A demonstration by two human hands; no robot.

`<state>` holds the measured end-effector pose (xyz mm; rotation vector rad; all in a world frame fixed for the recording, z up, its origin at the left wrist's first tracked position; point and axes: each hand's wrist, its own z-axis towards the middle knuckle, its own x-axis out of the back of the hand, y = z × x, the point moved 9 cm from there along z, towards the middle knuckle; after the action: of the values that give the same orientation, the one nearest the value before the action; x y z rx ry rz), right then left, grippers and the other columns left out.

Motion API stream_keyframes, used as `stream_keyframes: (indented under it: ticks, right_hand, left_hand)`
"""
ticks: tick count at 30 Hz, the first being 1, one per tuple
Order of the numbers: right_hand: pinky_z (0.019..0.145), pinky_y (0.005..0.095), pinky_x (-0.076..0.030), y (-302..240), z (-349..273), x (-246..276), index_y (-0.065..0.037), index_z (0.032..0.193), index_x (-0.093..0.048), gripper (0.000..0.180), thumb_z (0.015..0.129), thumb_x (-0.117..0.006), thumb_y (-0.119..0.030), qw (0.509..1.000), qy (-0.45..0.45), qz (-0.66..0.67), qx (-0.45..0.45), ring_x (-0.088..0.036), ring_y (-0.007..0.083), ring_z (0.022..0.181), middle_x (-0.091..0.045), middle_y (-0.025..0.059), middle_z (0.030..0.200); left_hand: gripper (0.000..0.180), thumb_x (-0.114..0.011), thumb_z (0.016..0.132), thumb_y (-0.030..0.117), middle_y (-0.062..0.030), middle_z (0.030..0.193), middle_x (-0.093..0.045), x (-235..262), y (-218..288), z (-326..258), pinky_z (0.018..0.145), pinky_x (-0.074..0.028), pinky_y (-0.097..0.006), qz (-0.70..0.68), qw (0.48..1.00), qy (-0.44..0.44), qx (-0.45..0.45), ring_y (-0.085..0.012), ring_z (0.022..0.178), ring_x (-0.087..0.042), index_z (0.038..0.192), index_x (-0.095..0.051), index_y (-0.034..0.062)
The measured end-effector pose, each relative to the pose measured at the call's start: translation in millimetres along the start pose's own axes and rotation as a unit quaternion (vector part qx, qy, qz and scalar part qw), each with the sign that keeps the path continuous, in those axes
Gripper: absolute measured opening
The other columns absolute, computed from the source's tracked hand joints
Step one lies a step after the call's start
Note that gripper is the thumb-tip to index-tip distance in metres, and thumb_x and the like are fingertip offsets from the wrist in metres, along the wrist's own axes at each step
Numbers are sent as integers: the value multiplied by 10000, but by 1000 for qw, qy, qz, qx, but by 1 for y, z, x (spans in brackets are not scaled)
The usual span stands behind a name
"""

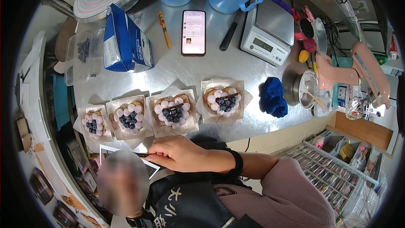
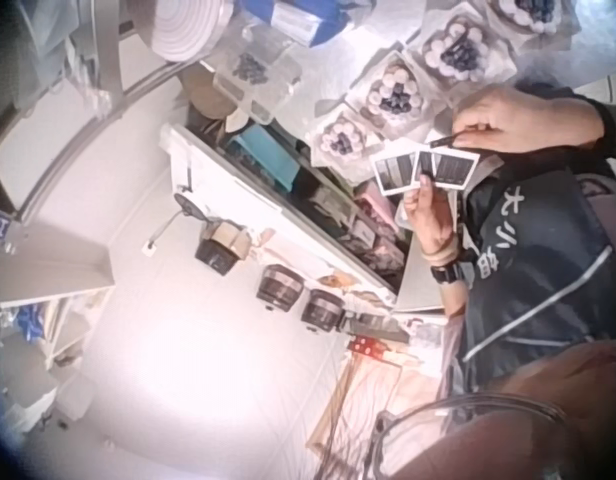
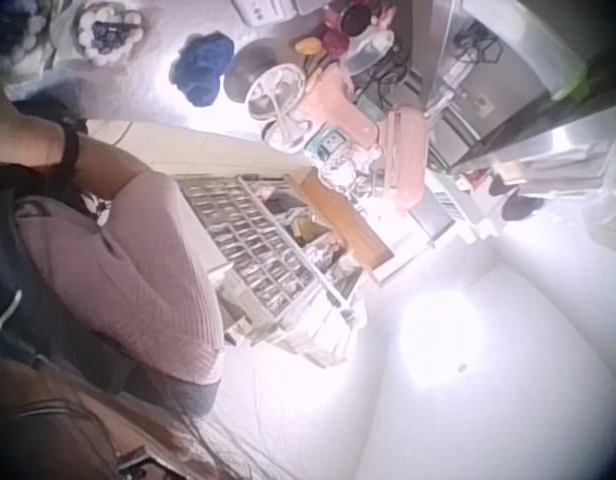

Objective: The person places small heart-shaped desserts decorated with blueberries into clear plastic containers, sprinkles powder over them using a shaker, and seals the containers with tape.

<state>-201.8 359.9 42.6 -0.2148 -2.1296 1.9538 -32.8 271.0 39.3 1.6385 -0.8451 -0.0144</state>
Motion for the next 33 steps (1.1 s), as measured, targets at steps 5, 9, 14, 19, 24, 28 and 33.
stream_keyframes:
  ticks: [5, 9, 14, 19, 24, 28, 33]
  right_hand:
    - [523, 291, -420, 6, 3, 6, -28, 845, -600, 108, 820, -589, -132, 999, 30, -21, 7, -551, 206, 595, -558, 71, 700]
    - [564, 366, -430, 14, 4, 16, -19, 860, -601, 148, 816, -551, -151, 997, 80, -5, -13, -564, 295, 640, -567, 117, 704]
    - [572, 292, -475, 23, 6, 14, 31, 925, -577, 142, 820, -556, -62, 997, 69, -16, -9, -614, 234, 658, -609, 108, 758]
    - [580, 285, -477, 24, 7, 13, 21, 929, -583, 140, 821, -556, -63, 997, 66, -29, -19, -616, 234, 664, -609, 108, 765]
    - [576, 290, -475, 25, 8, 14, 15, 934, -589, 142, 820, -560, -66, 997, 56, -39, -23, -615, 238, 664, -610, 109, 771]
    - [563, 297, -468, 25, 9, 17, 12, 922, -595, 141, 812, -575, -74, 997, 69, -28, -16, -608, 245, 653, -606, 111, 770]
    - [545, 306, -458, 24, 9, 17, 7, 900, -601, 138, 801, -594, -89, 996, 76, -39, -14, -595, 257, 632, -600, 112, 761]
  left_hand:
    - [179, -514, 822, 134, -129, 860, -579, -2, -1, 3, 681, -447, -372, -21, 999, -17, 27, -271, 778, -564, 925, -582, 4]
    - [211, -575, 838, 93, -92, 1014, -613, -15, -33, -4, 806, -486, -345, -408, 881, -57, 230, -182, 901, -594, 1035, -583, 16]
    - [214, -584, 830, 92, -95, 995, -618, -12, -36, -3, 788, -495, -359, -411, 880, -54, 231, -197, 875, -603, 1029, -584, 15]
    - [205, -592, 823, 84, -96, 983, -621, -14, -34, -2, 791, -486, -345, -411, 880, -47, 234, -190, 868, -600, 1017, -589, 17]
    - [198, -596, 819, 80, -92, 977, -623, -19, -29, -1, 793, -482, -339, -413, 878, -49, 235, -187, 865, -599, 1007, -594, 18]
    - [193, -599, 816, 79, -89, 966, -627, -21, -26, 1, 792, -483, -337, -411, 882, -53, 227, -186, 859, -603, 1001, -599, 24]
    - [195, -605, 810, 77, -87, 959, -632, -20, -32, 1, 788, -486, -335, -401, 881, -50, 248, -184, 843, -608, 998, -600, 26]
